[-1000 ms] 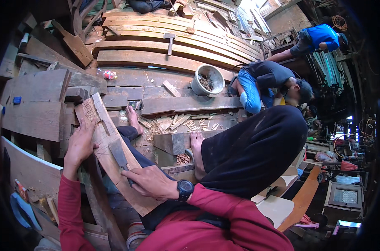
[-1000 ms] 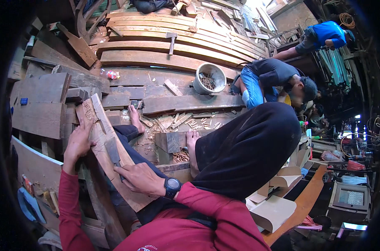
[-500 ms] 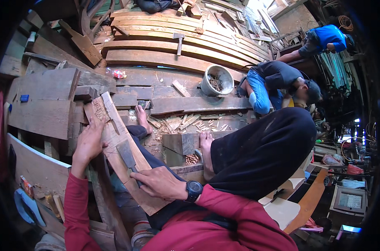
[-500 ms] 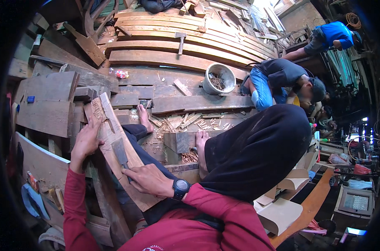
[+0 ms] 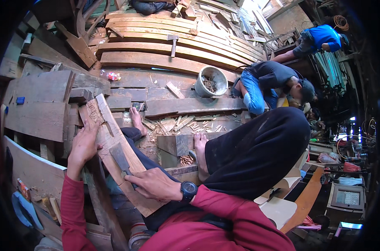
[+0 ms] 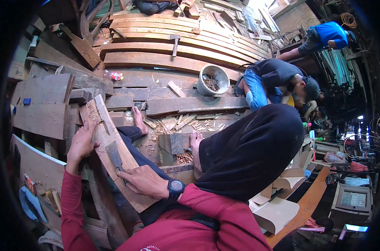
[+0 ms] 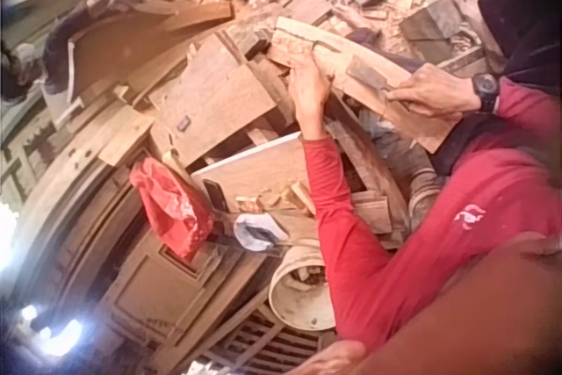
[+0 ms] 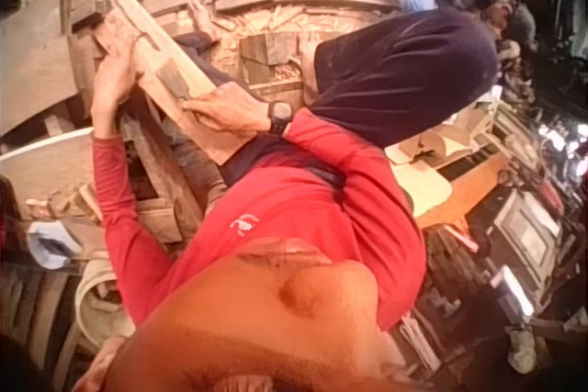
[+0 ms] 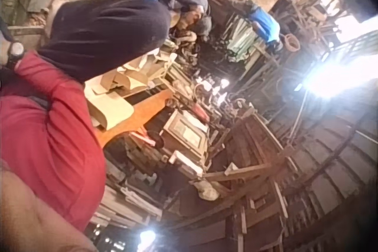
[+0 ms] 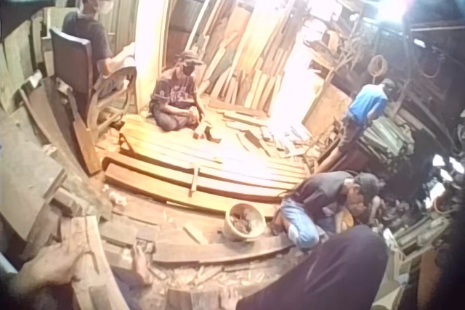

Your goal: The person holds a wooden workpiece and scores lines along its surface using a metal chisel tool.

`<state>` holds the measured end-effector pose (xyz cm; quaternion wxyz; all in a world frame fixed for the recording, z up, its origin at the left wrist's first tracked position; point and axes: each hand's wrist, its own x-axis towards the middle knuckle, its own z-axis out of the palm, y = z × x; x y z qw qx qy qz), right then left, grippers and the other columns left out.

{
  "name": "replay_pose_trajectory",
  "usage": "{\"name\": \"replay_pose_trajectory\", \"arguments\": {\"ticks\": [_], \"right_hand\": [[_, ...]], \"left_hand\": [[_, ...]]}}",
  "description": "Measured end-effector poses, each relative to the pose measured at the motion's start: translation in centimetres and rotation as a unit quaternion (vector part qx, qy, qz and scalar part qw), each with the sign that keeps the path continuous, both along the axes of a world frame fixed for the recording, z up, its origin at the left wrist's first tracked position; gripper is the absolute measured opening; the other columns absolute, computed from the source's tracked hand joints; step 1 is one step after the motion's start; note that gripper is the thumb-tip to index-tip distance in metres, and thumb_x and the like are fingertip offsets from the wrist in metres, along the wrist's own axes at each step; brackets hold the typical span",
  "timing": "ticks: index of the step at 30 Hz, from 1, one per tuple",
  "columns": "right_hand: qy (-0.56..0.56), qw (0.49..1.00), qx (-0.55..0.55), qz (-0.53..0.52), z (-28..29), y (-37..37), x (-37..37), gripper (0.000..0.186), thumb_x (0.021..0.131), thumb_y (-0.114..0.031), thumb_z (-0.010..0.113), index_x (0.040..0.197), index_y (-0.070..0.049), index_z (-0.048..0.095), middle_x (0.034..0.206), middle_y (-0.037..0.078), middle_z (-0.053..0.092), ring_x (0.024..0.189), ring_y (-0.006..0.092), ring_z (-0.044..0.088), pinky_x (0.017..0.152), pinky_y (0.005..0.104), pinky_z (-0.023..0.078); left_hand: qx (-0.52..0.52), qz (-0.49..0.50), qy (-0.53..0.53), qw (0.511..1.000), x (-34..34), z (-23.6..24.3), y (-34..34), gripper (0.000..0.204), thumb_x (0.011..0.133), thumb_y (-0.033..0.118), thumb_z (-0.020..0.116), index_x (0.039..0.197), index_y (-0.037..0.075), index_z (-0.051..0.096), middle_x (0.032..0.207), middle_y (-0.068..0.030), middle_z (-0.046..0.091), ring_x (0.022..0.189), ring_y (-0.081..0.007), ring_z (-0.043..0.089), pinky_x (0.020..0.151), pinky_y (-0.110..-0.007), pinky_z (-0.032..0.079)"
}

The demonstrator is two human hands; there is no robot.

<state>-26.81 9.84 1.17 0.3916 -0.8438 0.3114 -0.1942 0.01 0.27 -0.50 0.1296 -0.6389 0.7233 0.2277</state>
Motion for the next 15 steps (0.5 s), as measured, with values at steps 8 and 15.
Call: {"name": "replay_pose_trajectory", "arguments": {"ticks": [8,15], "right_hand": [[-0.002,0.999,0.037,0.012,0.0,0.6,0.1,0.040,0.080,-0.016,0.065,0.118,-0.006,0.060,0.084,0.013,0.065,0.077,0.0339,0.066,0.064,0.0449,0.051],[0.009,0.998,0.053,-0.009,-0.4,-0.1,0.0,0.040,0.080,-0.015,0.063,0.119,-0.006,0.060,0.089,0.014,0.066,0.079,0.0356,0.066,0.067,0.0459,0.052]], "left_hand": [[-0.005,-0.008,0.000,1.000,0.2,-0.2,-0.2,0.098,0.075,0.023,0.083,0.156,0.014,0.027,0.149,-0.0374,0.032,0.128,-0.0480,0.050,0.105,-0.045,0.045],[0.007,-0.006,-0.001,1.000,0.0,0.1,-0.1,0.099,0.075,0.023,0.083,0.156,0.014,0.027,0.149,-0.0383,0.033,0.128,-0.0482,0.050,0.106,-0.045,0.045]]}}
